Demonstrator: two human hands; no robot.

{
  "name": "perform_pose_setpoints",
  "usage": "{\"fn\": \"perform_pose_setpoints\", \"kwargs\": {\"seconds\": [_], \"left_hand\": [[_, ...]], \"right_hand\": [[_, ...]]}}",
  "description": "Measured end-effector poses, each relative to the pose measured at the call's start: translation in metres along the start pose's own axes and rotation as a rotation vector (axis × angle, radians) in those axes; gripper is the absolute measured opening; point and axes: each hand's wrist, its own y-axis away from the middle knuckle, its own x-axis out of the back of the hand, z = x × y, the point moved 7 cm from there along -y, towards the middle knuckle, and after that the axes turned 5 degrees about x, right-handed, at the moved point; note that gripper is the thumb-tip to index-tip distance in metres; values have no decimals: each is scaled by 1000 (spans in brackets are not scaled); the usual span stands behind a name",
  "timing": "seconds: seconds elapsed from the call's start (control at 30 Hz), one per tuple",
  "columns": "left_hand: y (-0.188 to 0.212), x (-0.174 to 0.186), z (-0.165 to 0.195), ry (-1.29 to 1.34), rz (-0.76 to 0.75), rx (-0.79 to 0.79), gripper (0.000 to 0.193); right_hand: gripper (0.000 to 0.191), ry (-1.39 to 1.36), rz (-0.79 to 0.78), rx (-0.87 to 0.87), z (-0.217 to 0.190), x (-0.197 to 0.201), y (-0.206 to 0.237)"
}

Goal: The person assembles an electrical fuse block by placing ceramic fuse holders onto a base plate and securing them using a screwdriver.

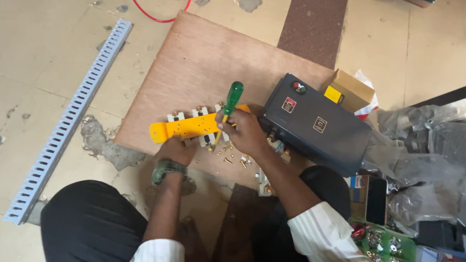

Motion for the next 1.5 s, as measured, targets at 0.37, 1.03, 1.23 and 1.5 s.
{"fn": "perform_pose_setpoints", "kwargs": {"seconds": [0.37, 1.03, 1.23, 1.5], "left_hand": [[-37, 42, 47, -2, -120, -303, 57], [-48, 54, 8, -222, 151, -182, 34], [-48, 48, 3, -218, 201, -192, 32], [-44, 44, -4, -213, 201, -143, 33]], "right_hand": [[24, -40, 19, -375, 66, -61, 18], [63, -785, 411, -1208, 109, -155, 114], [75, -882, 210, -1108, 111, -167, 111], [52, -750, 472, -814, 112, -151, 97]]}}
